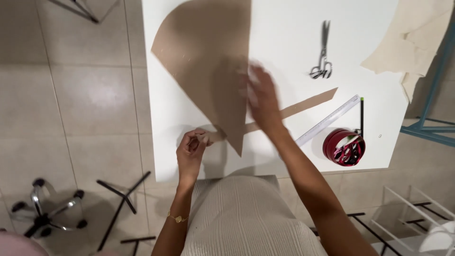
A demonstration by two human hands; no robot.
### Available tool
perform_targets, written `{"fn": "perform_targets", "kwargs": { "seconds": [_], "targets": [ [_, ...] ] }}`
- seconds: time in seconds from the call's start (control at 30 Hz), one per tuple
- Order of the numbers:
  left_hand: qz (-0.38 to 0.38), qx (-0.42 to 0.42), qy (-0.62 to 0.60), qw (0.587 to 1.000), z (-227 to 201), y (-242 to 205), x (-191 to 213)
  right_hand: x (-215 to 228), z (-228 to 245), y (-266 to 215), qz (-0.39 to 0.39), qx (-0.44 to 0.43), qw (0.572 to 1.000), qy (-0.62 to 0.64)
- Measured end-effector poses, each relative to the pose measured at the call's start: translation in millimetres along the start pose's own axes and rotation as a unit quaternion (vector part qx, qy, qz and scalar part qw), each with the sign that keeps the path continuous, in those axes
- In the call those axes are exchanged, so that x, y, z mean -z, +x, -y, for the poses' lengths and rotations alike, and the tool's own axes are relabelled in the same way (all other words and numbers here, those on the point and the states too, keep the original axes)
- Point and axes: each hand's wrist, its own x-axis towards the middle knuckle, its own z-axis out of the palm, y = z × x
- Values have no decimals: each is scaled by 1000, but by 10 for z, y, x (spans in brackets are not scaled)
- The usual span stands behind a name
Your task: The person cuts a piece of beige fabric on a white table using scissors. They then use a ruler and a pencil to draw a straight line on the fabric and proceed to cut along the marked line.
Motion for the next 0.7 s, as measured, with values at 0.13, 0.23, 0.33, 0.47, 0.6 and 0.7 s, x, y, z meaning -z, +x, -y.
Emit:
{"fn": "perform_targets", "kwargs": {
  "seconds": [0.13,0.23,0.33,0.47,0.6,0.7],
  "targets": [
    [-23,-5,17,1000,-10,-149,157,-584,463,254,100,73,989,-81],
    [-47,5,77,996,-107,-187,265,-751,238,537,114,76,984,-113],
    [-50,-35,196,979,-250,-174,315,-631,183,762,125,61,983,-122],
    [-29,-97,247,964,-452,-169,379,-586,287,487,100,55,989,-96],
    [-13,-151,332,931,-331,-147,488,-790,438,-383,105,196,975,-8],
    [-4,-184,381,906,-262,-142,595,-701,872,-684,193,132,965,121]
  ]
}}
